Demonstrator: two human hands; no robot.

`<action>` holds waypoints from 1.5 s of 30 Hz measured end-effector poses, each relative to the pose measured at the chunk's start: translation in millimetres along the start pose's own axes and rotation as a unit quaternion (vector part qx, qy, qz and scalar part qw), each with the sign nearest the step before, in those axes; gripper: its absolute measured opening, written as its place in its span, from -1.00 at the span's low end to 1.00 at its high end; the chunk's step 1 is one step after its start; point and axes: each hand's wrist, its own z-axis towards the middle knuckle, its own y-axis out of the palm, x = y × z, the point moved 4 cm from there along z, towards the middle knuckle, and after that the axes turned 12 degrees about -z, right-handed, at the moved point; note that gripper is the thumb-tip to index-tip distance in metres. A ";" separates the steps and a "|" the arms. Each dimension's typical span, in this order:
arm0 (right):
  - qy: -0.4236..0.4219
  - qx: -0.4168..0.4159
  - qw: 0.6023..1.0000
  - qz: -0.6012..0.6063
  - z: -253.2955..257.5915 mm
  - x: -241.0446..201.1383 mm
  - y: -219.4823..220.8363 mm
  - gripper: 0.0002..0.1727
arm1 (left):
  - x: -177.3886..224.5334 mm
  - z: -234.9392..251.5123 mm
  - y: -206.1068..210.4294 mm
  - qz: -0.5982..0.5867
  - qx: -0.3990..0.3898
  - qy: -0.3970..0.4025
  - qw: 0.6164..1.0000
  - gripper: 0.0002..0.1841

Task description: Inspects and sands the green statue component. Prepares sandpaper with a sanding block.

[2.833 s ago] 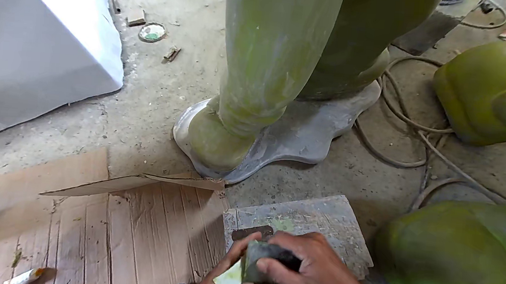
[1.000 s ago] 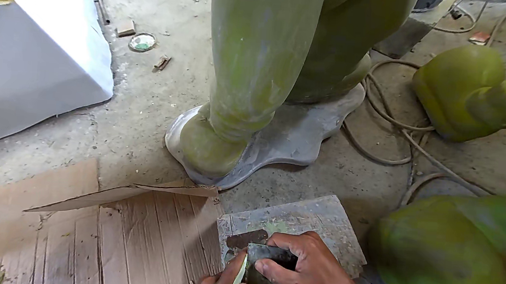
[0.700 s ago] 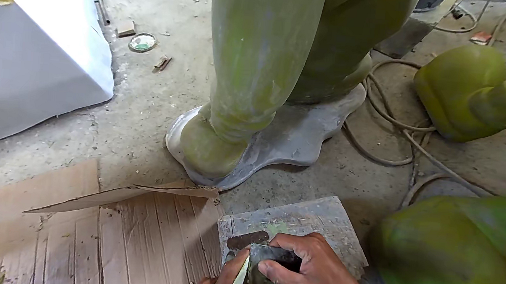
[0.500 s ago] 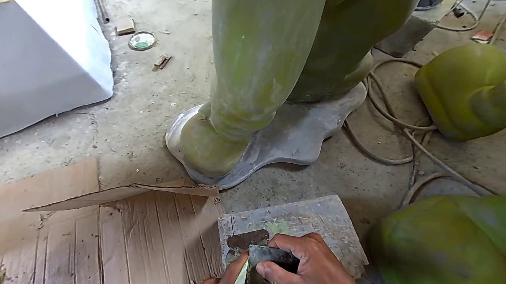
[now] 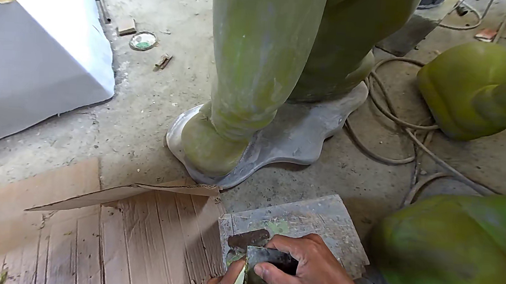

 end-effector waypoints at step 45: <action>-0.101 -0.087 0.991 0.030 -5.7 -28.9 26.8 -0.71 | -9.5 -6.0 10.0 -0.144 0.027 -0.058 0.988 -0.47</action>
